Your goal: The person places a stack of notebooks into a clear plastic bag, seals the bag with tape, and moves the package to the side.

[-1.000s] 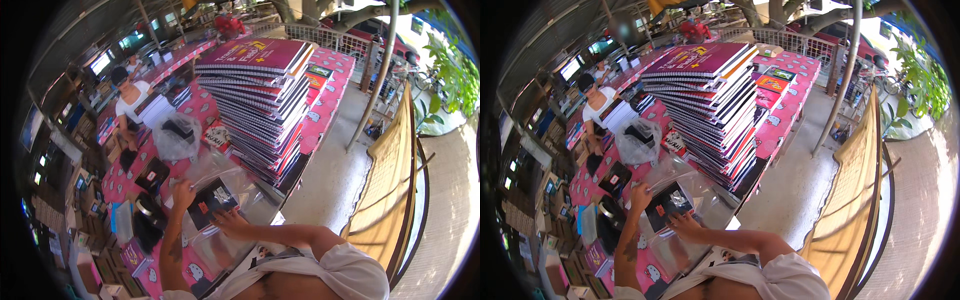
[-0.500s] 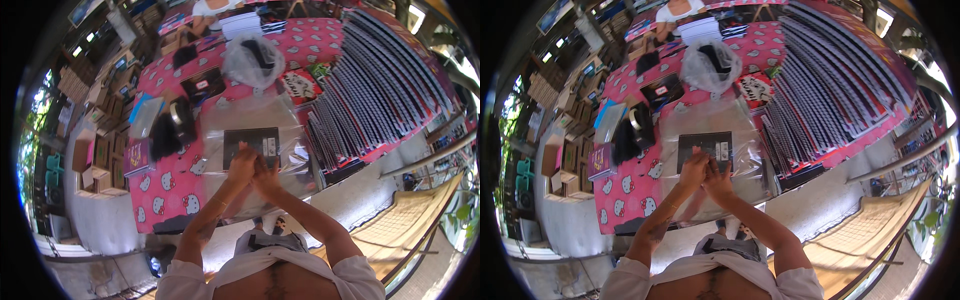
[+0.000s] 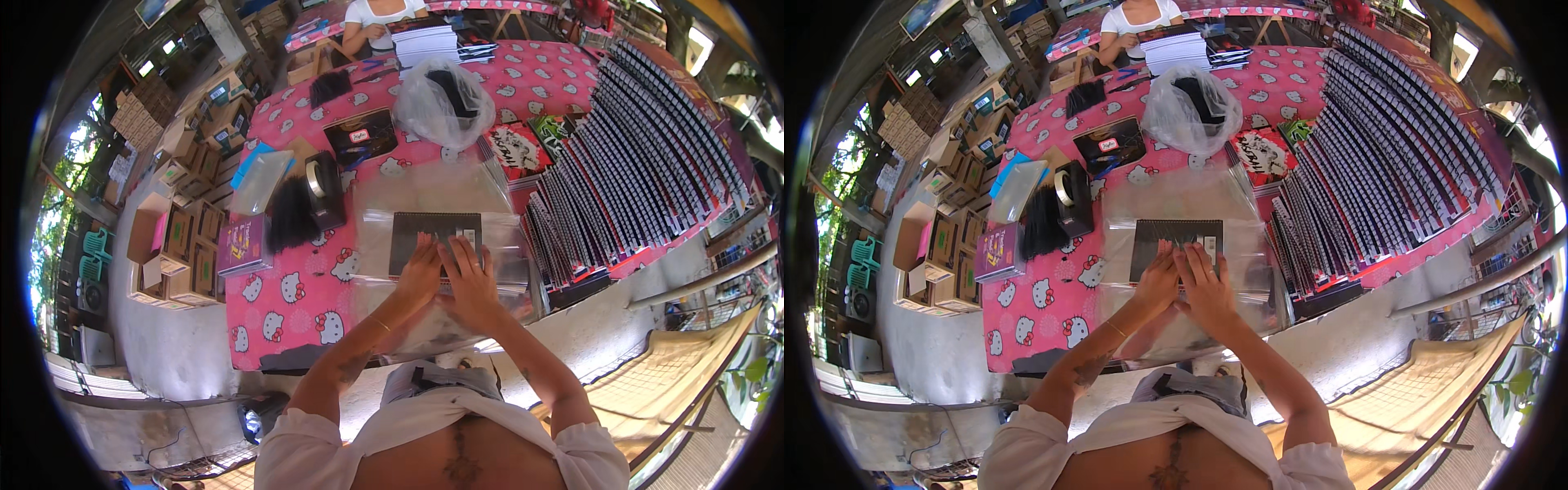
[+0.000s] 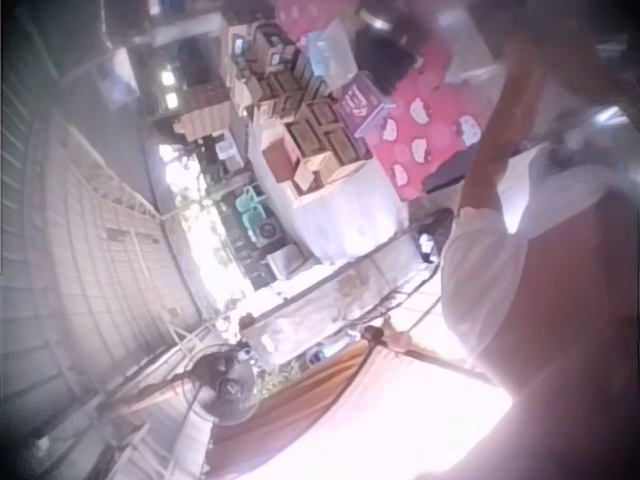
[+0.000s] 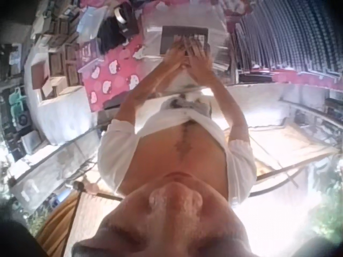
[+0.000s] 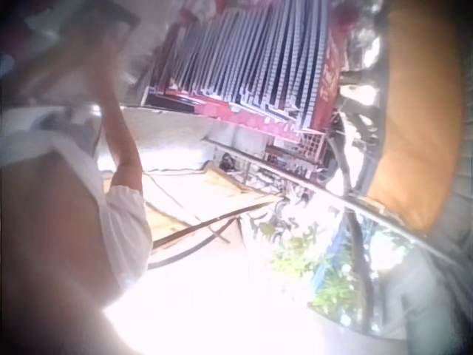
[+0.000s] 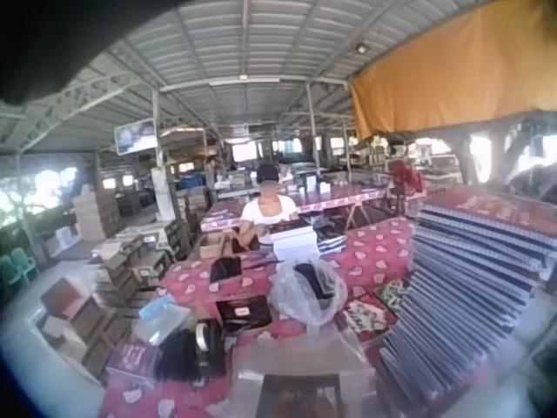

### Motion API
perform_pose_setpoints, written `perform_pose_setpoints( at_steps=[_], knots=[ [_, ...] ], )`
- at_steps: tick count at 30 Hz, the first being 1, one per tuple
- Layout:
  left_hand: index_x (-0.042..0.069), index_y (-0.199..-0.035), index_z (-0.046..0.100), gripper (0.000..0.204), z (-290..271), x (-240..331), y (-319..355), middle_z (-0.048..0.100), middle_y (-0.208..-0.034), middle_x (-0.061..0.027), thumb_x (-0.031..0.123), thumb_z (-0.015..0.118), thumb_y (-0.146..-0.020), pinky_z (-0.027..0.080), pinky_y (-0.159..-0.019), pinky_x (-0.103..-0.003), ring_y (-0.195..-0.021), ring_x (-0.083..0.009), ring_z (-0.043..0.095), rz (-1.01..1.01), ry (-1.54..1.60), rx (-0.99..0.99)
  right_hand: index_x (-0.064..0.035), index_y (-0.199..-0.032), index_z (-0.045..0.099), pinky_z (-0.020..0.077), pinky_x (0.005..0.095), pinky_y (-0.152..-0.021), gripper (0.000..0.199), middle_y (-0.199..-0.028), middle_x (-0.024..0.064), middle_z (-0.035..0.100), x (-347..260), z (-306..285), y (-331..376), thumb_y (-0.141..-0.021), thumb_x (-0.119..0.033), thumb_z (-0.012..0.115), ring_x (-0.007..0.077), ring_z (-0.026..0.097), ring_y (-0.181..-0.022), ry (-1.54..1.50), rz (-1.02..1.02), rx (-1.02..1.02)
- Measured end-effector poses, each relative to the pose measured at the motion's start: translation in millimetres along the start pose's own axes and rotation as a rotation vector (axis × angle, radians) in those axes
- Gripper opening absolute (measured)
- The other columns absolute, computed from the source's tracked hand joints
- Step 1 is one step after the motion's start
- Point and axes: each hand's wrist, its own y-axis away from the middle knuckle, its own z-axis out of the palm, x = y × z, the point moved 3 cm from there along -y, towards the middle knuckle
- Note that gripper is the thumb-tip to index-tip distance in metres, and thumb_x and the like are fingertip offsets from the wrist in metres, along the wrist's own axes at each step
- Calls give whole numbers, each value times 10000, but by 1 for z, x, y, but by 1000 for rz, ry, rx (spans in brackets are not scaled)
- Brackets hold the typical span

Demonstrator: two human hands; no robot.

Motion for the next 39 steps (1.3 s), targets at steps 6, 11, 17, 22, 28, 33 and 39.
perform_pose_setpoints(
  at_steps=[6,11,17,22,28,33,39],
  knots=[
    [-43,-1272,541,410,-43,16,15,559,-1299,-223,159,547,-916,370,-1094,-437,-1278,-376,487,-102,41,21,7,-1309,522,368,404,-1016,616,-1303,135,526,17,41,8,-811,-317,687,277,498,-1215,78,-159,-219],
    [-7,-1266,576,401,-67,-133,88,643,-1149,-204,204,568,-925,490,-913,-416,-1095,-371,612,-899,114,-100,-2,-1258,581,420,383,-960,565,-1188,97,594,6,25,8,-789,-291,707,257,564,-1131,47,-195,-146],
    [58,-900,705,162,-99,-270,58,644,-861,-42,219,699,-892,545,-631,-348,-711,-152,597,-1187,738,467,0,-1235,589,430,409,-942,578,-1162,82,599,-1,25,1,-754,-279,747,265,574,-1119,-58,-184,-145],
    [82,-952,678,115,-76,-235,53,626,-778,-36,179,695,-894,503,-537,-263,-597,-124,557,-1076,1189,785,-6,-1213,602,433,421,-933,551,-1167,92,605,7,23,4,-758,-279,750,268,575,-1137,-43,-149,-141],
    [34,-833,734,117,-90,-234,87,687,-726,-29,99,639,-851,482,-507,-309,-622,-131,627,-1176,-74,269,-23,-1214,594,402,438,-958,578,-1212,108,587,15,35,10,-739,-305,765,287,550,-1177,-86,-242,-91],
    [75,-786,757,210,-100,-137,26,692,-674,-127,270,680,-791,530,-621,-369,-649,-261,695,-882,558,204,-77,-1136,643,442,391,-907,518,-1127,41,611,22,34,8,-710,-339,775,222,583,-1125,-33,-242,-31],
    [46,-731,729,286,-26,-6,-25,688,-696,-153,323,682,-781,523,-642,-408,-689,-310,694,-815,418,-167,-103,-1035,645,454,373,-862,491,-1047,6,607,32,45,8,-634,-341,799,194,589,-1068,-21,-304,48]
  ],
)
